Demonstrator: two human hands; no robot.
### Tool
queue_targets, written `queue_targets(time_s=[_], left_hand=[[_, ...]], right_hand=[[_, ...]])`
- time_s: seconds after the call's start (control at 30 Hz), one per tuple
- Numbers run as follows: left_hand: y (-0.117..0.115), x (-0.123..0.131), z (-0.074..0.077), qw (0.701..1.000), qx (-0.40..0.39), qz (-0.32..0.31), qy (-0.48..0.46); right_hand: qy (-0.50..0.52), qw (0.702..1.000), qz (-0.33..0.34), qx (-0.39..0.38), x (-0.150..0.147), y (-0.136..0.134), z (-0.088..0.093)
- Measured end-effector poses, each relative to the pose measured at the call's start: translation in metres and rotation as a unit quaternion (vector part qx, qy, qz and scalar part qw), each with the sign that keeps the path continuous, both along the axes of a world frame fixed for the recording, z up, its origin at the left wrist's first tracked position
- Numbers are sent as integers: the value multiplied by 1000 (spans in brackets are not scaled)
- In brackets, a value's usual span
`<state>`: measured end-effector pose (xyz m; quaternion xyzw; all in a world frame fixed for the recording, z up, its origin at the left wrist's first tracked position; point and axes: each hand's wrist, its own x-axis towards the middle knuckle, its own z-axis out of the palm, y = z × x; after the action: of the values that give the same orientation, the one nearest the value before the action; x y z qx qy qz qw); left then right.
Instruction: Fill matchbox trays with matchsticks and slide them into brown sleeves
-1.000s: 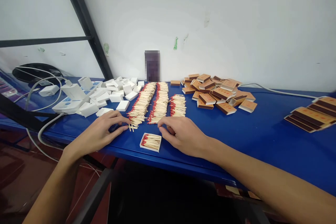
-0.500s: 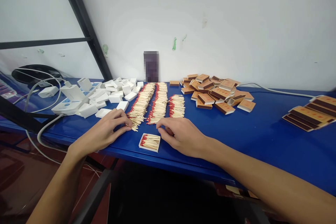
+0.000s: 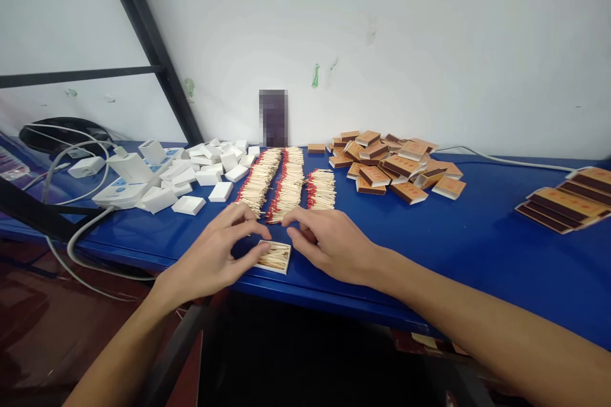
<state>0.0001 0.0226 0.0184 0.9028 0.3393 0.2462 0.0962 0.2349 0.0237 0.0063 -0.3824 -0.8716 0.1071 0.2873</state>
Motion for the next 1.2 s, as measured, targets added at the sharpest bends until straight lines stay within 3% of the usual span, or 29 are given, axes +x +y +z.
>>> queue_targets(time_s=[0.17, 0.33, 0.57, 0.73, 0.9, 1.03, 1.2], left_hand=[[14, -32, 1, 998, 32, 53, 25], [21, -50, 1, 994, 36, 58, 85], [23, -44, 2, 995, 12, 47, 82], [5, -20, 3, 999, 7, 32, -3], [-4, -3, 0, 1000, -20, -2, -1], [3, -25, 1, 999, -4, 52, 0], [11, -52, -1, 991, 6, 119, 56]], right_hand=[[-6, 1000, 2, -6, -1, 0, 2], [-17, 1000, 3, -10, -2, 2, 1], [-26, 999, -5, -18, -2, 2, 2], [-26, 1000, -2, -15, -2, 1, 2], [-21, 1000, -3, -19, -2, 0, 3], [-8, 1000, 17, -2, 0, -1, 3], [15, 995, 93, 23, -1, -7, 6]])
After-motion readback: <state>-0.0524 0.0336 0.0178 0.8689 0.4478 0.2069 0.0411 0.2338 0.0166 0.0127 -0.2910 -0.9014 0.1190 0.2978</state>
